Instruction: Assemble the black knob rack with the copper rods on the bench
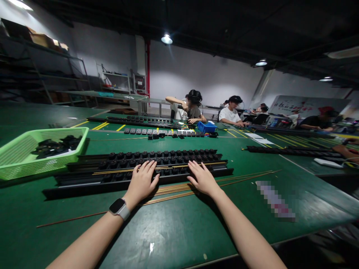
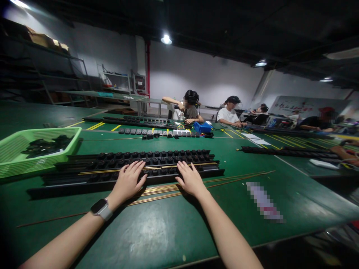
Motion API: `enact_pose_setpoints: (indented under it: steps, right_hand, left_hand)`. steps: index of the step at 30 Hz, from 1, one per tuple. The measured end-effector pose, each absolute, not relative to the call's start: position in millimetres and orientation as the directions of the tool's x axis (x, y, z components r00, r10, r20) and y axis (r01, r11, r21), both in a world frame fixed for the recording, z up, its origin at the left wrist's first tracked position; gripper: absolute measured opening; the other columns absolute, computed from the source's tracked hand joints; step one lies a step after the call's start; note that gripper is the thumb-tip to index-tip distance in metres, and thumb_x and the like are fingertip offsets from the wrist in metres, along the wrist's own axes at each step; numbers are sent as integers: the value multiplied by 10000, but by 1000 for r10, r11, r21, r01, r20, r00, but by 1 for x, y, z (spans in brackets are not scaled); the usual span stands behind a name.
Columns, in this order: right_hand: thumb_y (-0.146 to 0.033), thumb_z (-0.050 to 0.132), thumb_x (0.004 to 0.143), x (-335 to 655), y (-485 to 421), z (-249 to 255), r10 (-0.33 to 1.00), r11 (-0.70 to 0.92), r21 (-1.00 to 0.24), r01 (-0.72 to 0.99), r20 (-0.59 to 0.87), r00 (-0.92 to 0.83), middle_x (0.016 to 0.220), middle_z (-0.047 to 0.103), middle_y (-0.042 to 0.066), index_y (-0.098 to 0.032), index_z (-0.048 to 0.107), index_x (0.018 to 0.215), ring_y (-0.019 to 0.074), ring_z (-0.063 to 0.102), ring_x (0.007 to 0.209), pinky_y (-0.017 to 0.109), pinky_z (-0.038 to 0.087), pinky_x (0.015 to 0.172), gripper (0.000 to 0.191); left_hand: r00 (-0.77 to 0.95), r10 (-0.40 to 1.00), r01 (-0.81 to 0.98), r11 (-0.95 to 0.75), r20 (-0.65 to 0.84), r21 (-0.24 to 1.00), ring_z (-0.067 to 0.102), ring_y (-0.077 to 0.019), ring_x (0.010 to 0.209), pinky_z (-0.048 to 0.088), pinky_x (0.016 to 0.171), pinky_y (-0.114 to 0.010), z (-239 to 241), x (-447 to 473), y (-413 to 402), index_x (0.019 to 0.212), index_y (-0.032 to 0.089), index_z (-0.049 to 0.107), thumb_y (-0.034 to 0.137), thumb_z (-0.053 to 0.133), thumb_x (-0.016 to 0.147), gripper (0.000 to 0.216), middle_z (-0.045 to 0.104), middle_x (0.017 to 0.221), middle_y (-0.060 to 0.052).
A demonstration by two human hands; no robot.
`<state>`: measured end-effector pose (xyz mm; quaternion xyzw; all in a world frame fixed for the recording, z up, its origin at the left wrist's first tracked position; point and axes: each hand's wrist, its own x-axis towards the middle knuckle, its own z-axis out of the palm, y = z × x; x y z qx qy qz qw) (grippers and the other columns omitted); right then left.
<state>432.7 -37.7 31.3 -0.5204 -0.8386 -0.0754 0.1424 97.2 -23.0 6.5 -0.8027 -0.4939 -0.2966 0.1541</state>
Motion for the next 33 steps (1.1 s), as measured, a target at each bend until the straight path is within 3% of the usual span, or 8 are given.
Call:
enact_pose_setpoints:
  steps: [8, 12, 27, 33]
  right_hand:
    - [-411, 506, 1080, 420, -39, 29, 836, 463, -2, 886, 334, -436, 1769, 318, 90, -225, 264, 1741, 286, 286, 1650, 545, 245, 1351, 728]
    - [-428, 488, 1092, 416, -39, 28, 820, 470, 10, 883, 366, -440, 1797, 236, 71, -223, 220, 1750, 280, 210, 1674, 543, 216, 1360, 740]
    - [-468, 487, 1099, 386, -38, 22, 785, 506, 40, 861, 392, -480, 1814, 151, 81, -187, 155, 1758, 287, 101, 1693, 580, 122, 1373, 790]
    - [-477, 502, 1095, 380, -34, 15, 761, 543, 48, 838, 392, -516, 1807, 178, 90, -179, 190, 1751, 288, 131, 1689, 593, 102, 1372, 785]
  left_hand:
    - [338, 697, 882, -469, 633, 45, 525, -357, 1491, 325, 1219, -594, 5, 97, -22, 1604, 239, 516, 460, 458, 1064, 585, 600, 1596, -142]
    - [339, 698, 885, -464, 631, 38, 526, -354, 1490, 326, 1216, -591, 6, 97, -22, 1591, 241, 528, 461, 455, 1065, 574, 607, 1590, -139]
    - [333, 696, 885, -463, 636, 44, 523, -353, 1494, 319, 1222, -593, 5, 98, -22, 1576, 231, 540, 453, 468, 1066, 561, 599, 1598, -139]
    - [330, 697, 886, -462, 637, 45, 527, -356, 1492, 326, 1219, -590, 6, 99, -22, 1566, 221, 554, 453, 479, 1062, 560, 602, 1595, -141]
